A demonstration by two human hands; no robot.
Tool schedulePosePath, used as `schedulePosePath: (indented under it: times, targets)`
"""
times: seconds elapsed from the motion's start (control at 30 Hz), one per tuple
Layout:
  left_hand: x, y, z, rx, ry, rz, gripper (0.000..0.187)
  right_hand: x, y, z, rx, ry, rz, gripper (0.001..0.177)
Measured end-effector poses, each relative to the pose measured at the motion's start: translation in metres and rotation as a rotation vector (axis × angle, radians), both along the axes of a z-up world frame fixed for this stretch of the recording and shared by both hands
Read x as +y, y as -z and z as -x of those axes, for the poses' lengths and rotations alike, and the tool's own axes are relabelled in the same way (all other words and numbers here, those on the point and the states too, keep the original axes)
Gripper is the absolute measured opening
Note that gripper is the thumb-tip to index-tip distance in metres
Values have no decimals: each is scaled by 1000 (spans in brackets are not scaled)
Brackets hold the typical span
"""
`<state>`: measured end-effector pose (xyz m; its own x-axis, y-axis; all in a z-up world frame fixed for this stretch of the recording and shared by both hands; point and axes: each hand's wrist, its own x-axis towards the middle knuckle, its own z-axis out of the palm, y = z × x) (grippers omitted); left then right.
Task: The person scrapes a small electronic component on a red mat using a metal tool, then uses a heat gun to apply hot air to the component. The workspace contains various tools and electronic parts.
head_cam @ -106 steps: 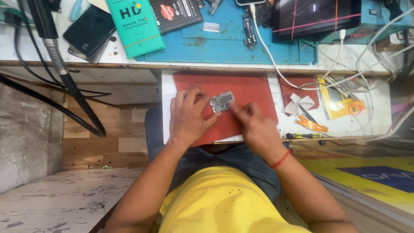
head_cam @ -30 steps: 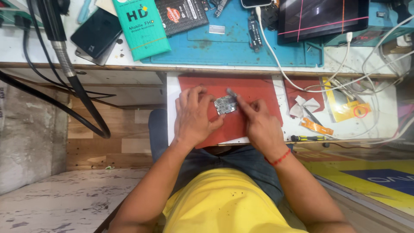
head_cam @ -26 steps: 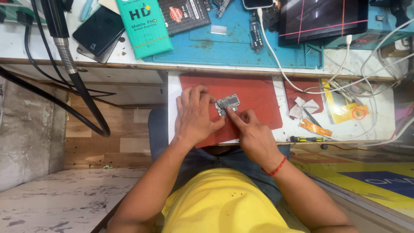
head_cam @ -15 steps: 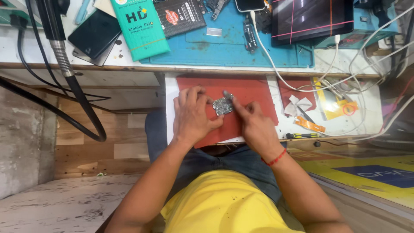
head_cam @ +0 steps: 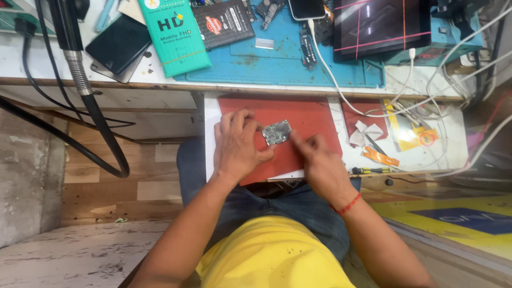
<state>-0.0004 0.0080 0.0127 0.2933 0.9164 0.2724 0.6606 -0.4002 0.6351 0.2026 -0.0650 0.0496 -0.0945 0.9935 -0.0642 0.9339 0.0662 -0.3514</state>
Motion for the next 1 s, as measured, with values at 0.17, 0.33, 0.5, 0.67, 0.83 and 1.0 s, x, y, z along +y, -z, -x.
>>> schedulePosePath:
  times: [0.17, 0.33, 0.5, 0.67, 0.83, 1.0]
  targets:
    - [-2, -5, 0, 36, 15, 45, 48, 5, 5, -2, -57, -8, 28, 65]
    - [-3, -6, 0, 35, -1, 32, 48, 13, 7, -3, 11, -172, -48, 64]
    - [-2, 0, -1, 44, 7, 1, 47, 14, 6, -7, 37, -207, -6, 59]
    - [1, 0, -4, 32, 2, 53, 52, 15, 4, 0, 21, -89, 60, 62]
    - [-1, 1, -2, -6, -39, 46, 62, 18, -5, 16, 15, -109, 92, 65]
    - [-2, 7, 1, -41, -41, 87, 60, 10, -17, 18, -25, -98, 178, 68]
